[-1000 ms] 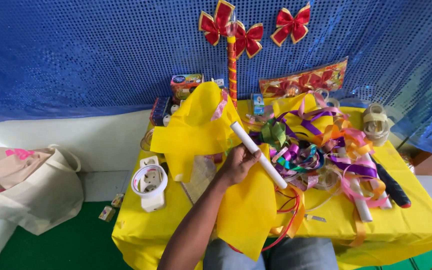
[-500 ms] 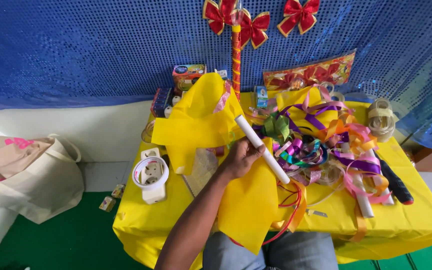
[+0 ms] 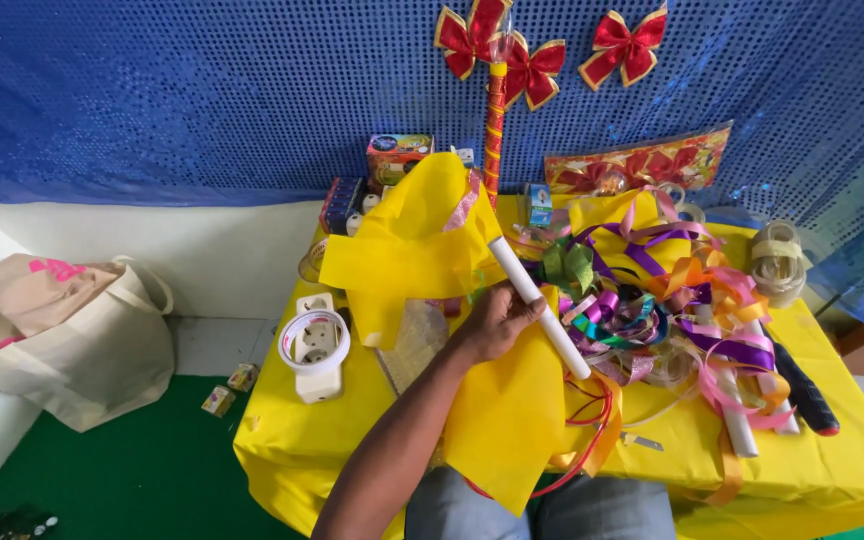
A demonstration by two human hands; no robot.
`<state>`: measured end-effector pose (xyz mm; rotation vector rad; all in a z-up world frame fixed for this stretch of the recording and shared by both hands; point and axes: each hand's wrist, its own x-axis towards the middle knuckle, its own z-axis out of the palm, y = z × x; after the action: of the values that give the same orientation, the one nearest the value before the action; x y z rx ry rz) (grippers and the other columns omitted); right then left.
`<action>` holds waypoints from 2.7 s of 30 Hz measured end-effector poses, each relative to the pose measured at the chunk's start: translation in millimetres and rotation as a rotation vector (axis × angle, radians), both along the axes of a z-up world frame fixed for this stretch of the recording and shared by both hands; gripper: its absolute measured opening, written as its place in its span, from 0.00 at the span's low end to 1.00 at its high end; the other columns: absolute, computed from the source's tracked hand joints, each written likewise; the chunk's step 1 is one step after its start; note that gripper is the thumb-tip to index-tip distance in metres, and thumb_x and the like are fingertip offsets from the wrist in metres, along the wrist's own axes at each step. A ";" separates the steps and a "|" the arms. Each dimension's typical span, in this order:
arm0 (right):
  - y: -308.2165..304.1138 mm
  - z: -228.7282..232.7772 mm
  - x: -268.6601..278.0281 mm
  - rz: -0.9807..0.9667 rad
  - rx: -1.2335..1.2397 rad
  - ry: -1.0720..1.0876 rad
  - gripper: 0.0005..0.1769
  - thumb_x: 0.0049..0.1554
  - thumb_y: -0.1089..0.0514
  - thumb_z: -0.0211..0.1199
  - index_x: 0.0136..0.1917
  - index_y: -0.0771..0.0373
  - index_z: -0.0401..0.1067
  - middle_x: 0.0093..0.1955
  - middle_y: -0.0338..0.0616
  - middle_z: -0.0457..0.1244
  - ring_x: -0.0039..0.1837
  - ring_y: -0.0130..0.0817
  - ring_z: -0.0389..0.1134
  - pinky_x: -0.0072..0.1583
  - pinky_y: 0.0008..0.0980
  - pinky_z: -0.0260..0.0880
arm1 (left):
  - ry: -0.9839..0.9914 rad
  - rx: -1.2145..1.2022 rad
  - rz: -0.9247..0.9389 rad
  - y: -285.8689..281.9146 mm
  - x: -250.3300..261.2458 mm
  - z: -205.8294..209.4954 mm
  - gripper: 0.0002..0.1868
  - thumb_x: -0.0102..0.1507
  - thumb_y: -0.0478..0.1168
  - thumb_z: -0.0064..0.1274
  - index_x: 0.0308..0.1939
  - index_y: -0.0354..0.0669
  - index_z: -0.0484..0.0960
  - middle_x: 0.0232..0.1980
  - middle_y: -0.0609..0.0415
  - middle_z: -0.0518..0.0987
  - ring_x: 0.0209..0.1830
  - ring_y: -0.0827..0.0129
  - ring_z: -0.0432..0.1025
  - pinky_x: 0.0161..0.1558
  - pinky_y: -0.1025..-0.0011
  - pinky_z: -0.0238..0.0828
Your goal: Wrapping yellow paper and colorful ribbons around a tube to create a decorative element.
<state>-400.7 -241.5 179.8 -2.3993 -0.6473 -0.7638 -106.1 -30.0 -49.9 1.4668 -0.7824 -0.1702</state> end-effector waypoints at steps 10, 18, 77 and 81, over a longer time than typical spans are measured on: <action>11.9 -107.5 100.0 -0.068 0.016 -0.045 0.12 0.54 0.50 0.66 0.45 0.59 0.77 0.42 0.38 0.72 0.36 0.27 0.74 0.43 0.28 0.75 | 0.280 -0.152 0.110 -2.2 11.8 -2.5 0.16 0.66 0.49 0.55 0.47 0.38 0.77 0.41 0.53 0.79 0.44 0.69 0.75 0.47 0.72 0.76; 28.9 -174.6 181.3 -0.103 0.097 0.073 0.26 0.54 0.52 0.71 0.61 0.67 0.73 0.50 0.60 0.67 0.51 0.61 0.73 0.48 0.54 0.75 | 0.245 -0.259 0.233 12.4 21.7 -1.3 0.22 0.70 0.55 0.51 0.55 0.39 0.75 0.47 0.49 0.78 0.47 0.68 0.76 0.50 0.71 0.79; 17.6 -202.3 178.0 -0.248 1.140 0.213 0.15 0.51 0.65 0.78 0.39 0.65 0.70 0.32 0.44 0.64 0.34 0.29 0.66 0.42 0.26 0.69 | 0.403 -0.337 0.294 -12.1 -19.7 73.5 0.21 0.67 0.52 0.54 0.55 0.47 0.66 0.48 0.49 0.71 0.46 0.65 0.67 0.53 0.64 0.67; 25.1 -193.1 177.8 -0.225 1.131 0.179 0.15 0.49 0.67 0.78 0.37 0.64 0.70 0.28 0.45 0.63 0.31 0.30 0.66 0.39 0.25 0.68 | 0.026 0.027 0.426 -2.3 -51.5 116.0 0.63 0.52 0.61 0.67 0.78 0.43 0.43 0.70 0.25 0.59 0.72 0.30 0.58 0.70 0.36 0.53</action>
<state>-223.0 -216.4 -13.3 -1.4513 0.1521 -0.7102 -157.6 -32.4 66.1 1.6185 -0.4332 0.1238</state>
